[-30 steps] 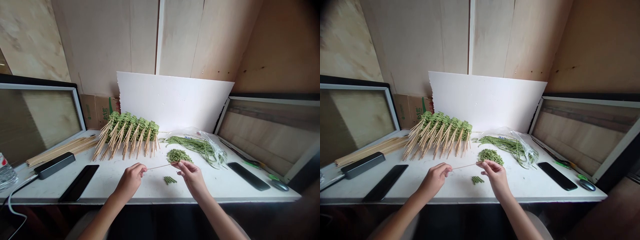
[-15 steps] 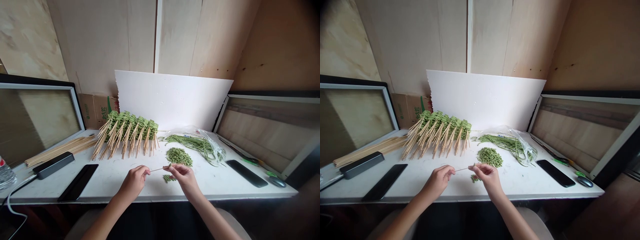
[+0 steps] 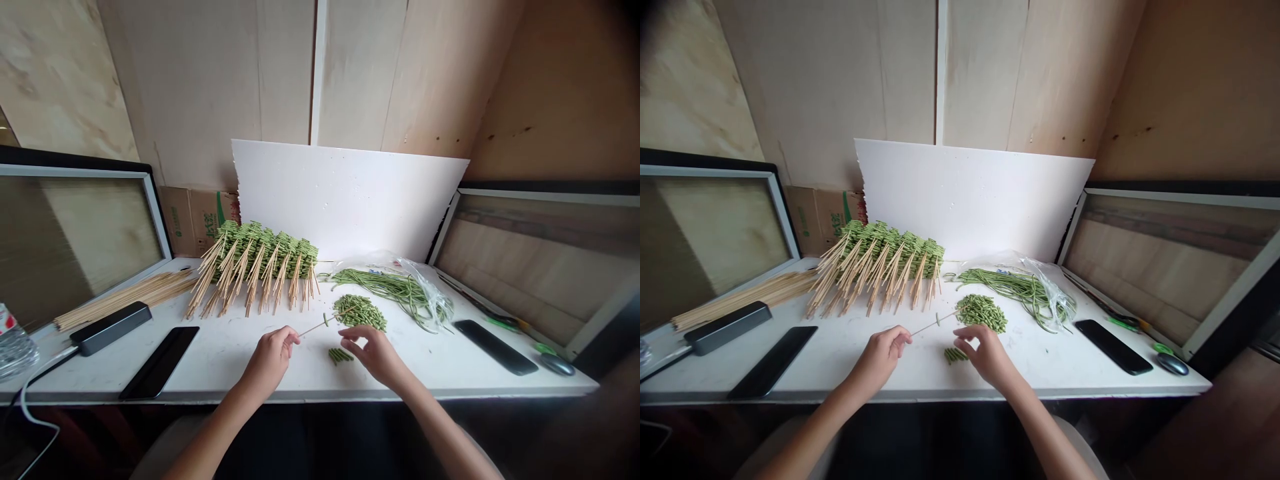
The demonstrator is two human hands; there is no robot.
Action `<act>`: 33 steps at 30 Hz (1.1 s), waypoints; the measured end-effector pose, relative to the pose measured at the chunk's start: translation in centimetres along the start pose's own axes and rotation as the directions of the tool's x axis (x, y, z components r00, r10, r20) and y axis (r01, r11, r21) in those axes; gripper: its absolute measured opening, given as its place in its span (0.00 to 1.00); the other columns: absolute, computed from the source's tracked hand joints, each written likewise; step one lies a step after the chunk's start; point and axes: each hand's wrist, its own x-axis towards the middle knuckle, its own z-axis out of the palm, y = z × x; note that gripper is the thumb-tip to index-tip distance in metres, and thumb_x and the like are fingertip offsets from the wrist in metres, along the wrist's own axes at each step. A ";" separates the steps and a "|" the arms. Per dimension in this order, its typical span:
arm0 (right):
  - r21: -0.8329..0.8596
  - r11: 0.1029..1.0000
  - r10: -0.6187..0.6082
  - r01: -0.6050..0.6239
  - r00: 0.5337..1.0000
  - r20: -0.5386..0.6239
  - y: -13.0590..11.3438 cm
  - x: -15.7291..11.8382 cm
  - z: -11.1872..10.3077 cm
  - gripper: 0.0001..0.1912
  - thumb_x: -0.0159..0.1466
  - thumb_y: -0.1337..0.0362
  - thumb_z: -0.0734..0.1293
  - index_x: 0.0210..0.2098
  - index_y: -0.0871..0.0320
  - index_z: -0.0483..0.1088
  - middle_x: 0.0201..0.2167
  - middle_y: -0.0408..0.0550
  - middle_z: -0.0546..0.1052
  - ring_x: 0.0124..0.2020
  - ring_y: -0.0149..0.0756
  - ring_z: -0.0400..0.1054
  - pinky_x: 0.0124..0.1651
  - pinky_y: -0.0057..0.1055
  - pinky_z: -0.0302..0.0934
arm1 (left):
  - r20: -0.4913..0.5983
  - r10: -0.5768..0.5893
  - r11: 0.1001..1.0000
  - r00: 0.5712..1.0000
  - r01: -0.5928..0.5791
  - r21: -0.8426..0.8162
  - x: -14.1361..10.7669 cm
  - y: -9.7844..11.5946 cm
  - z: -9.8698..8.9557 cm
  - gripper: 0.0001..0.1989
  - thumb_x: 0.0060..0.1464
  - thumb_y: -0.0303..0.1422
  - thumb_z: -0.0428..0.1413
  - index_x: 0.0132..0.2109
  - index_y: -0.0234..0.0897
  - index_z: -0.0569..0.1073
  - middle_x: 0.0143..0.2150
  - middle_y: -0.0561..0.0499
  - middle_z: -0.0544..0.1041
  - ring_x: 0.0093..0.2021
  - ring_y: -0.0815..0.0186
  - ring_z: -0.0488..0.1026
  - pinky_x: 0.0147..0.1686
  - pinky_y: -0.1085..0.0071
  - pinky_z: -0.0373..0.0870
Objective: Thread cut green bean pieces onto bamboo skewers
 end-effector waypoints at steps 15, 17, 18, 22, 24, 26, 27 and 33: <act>-0.263 0.955 0.139 -0.138 0.990 -0.014 2.4 0.2 -0.1 0.06 0.55 0.69 0.73 0.32 0.53 0.82 0.30 0.48 0.83 0.32 0.43 0.75 0.36 0.35 0.64 | 0.007 -0.064 0.990 0.998 0.062 0.124 0.0 -0.9 0.1 0.14 0.67 0.31 0.44 0.39 0.40 0.75 0.28 0.52 0.75 0.28 0.63 0.72 0.32 0.71 0.64; -0.168 0.980 0.097 -0.109 0.992 -0.074 2.5 0.5 -0.7 0.05 0.58 0.64 0.73 0.34 0.53 0.82 0.32 0.49 0.83 0.34 0.44 0.75 0.38 0.36 0.66 | 0.002 -0.049 0.991 0.999 0.049 0.127 0.1 -0.8 0.1 0.14 0.67 0.31 0.44 0.39 0.40 0.75 0.28 0.51 0.75 0.29 0.62 0.73 0.32 0.71 0.64; -0.097 0.990 0.090 -0.100 0.991 -0.100 2.5 0.7 -1.1 0.07 0.59 0.59 0.73 0.35 0.54 0.82 0.34 0.50 0.83 0.35 0.45 0.76 0.38 0.37 0.67 | -0.002 -0.040 0.991 0.999 0.040 0.126 0.0 -0.7 0.1 0.14 0.67 0.31 0.44 0.40 0.40 0.75 0.28 0.51 0.75 0.29 0.62 0.73 0.32 0.71 0.64; 0.349 0.922 0.210 -0.171 0.975 -0.077 2.2 1.2 -2.0 0.20 0.59 0.46 0.74 0.37 0.56 0.81 0.39 0.54 0.83 0.43 0.49 0.77 0.35 0.34 0.70 | -0.023 -0.006 0.992 1.000 0.009 0.126 -0.1 -0.3 0.2 0.14 0.67 0.31 0.44 0.40 0.40 0.75 0.28 0.52 0.75 0.28 0.63 0.73 0.31 0.71 0.65; 0.564 0.803 0.256 -0.191 0.966 -0.039 2.0 1.4 -2.0 0.21 0.57 0.45 0.76 0.38 0.56 0.81 0.41 0.54 0.83 0.48 0.49 0.77 0.40 0.35 0.72 | -0.028 0.012 0.992 1.000 -0.009 0.128 -0.2 -0.1 0.2 0.15 0.67 0.31 0.44 0.40 0.40 0.75 0.28 0.52 0.75 0.28 0.63 0.74 0.31 0.71 0.65; 0.707 0.684 0.285 -0.178 0.958 -0.035 1.8 1.4 -1.7 0.21 0.54 0.47 0.79 0.39 0.56 0.81 0.42 0.53 0.84 0.49 0.49 0.77 0.47 0.36 0.72 | -0.026 0.027 0.991 0.999 -0.023 0.131 -0.3 0.0 0.3 0.14 0.67 0.30 0.44 0.40 0.40 0.75 0.29 0.52 0.75 0.28 0.64 0.74 0.31 0.72 0.65; 0.750 0.640 0.297 -0.166 0.954 -0.041 1.7 1.4 -1.6 0.21 0.53 0.48 0.80 0.39 0.55 0.82 0.42 0.52 0.84 0.49 0.48 0.77 0.48 0.36 0.72 | -0.025 0.033 0.991 0.999 -0.029 0.134 -0.3 0.1 0.3 0.14 0.67 0.30 0.44 0.40 0.40 0.75 0.29 0.52 0.75 0.29 0.64 0.74 0.31 0.72 0.65; 0.793 0.599 0.251 -0.106 0.966 -0.060 1.6 1.4 -1.1 0.17 0.56 0.48 0.79 0.39 0.52 0.82 0.42 0.49 0.84 0.53 0.48 0.77 0.55 0.36 0.71 | -0.025 0.058 0.988 0.998 -0.053 0.145 -0.5 0.0 0.5 0.14 0.67 0.31 0.45 0.40 0.40 0.75 0.29 0.51 0.77 0.29 0.64 0.75 0.32 0.71 0.66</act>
